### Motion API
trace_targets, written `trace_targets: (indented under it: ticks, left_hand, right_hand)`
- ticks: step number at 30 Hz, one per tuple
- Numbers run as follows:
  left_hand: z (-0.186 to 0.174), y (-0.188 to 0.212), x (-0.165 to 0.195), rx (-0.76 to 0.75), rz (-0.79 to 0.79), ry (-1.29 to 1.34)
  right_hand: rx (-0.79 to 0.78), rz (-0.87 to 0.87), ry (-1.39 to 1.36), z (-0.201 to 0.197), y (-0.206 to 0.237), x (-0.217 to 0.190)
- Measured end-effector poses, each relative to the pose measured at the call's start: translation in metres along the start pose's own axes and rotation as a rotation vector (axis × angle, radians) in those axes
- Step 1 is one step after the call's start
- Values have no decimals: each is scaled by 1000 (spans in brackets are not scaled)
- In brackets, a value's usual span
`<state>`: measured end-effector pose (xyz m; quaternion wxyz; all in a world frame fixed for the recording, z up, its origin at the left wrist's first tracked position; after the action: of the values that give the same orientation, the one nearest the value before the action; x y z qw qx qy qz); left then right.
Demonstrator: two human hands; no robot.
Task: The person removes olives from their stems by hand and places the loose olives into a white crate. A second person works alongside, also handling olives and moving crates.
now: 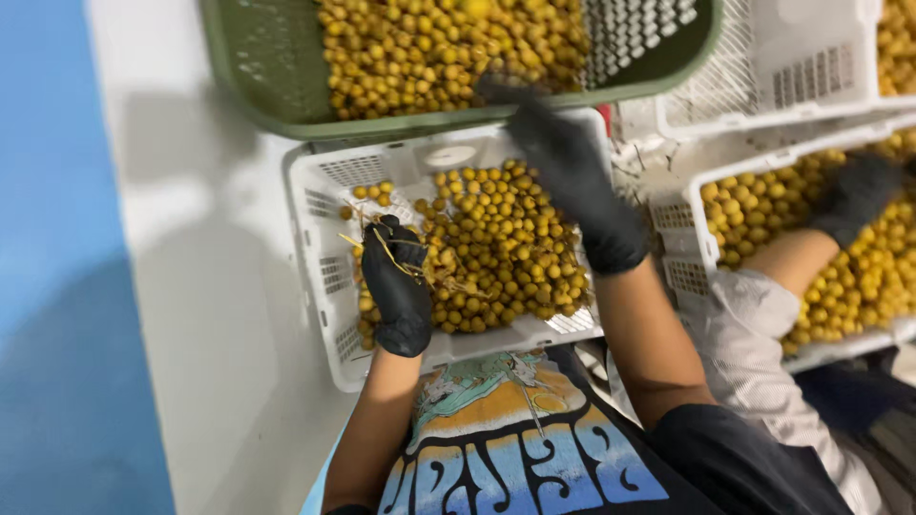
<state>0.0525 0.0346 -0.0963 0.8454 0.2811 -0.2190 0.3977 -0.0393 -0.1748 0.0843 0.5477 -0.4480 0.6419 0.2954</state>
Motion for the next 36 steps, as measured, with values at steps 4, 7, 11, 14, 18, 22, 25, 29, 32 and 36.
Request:
trace_targets:
  ticks: [4,7,11,14,18,22,25,29,32,36]
  left_hand:
    - [7,13,-57,17,-199,-54]
    - [53,29,-129,-187,-388,-150]
    - [118,92,-266,-228,-1053,-222]
    - [190,94,-282,-836,-227,-514]
    - [161,94,-288,-1000,-233,-712]
    - [48,39,-199,-881,-553,-525]
    - [-46,-38,-57,-346,203,-1400]
    - [-106,-32,6,-279,196,-2082]
    - [-98,-6,13,-362,356,-2005]
    - [-88,2,9,-333,332,-2009]
  right_hand:
    - [-205,9,138,73,94,38]
    - [172,173,282,62,160,96]
    - [679,397,487,-32,252,143]
    - [899,163,145,-106,261,170]
    - [671,206,936,-131,243,148]
    - [619,326,866,-107,218,137]
    - [410,367,469,-53,175,158]
    - [-171,348,144,76,112,193]
    - [-399,75,603,166,90,189]
    - [-482,93,1105,228,85,209]
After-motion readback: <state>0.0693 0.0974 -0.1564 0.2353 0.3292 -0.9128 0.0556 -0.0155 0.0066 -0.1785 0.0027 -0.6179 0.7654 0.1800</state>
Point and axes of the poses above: each hand's wrist, its own y-axis away from the middle knuckle, its own z-axis out of the palm, x = y × z, the point moved 7 cm from there along -y, towards the middle knuckle, and after that the axes turned 5 degrees about -x, right-handed, at the moved point
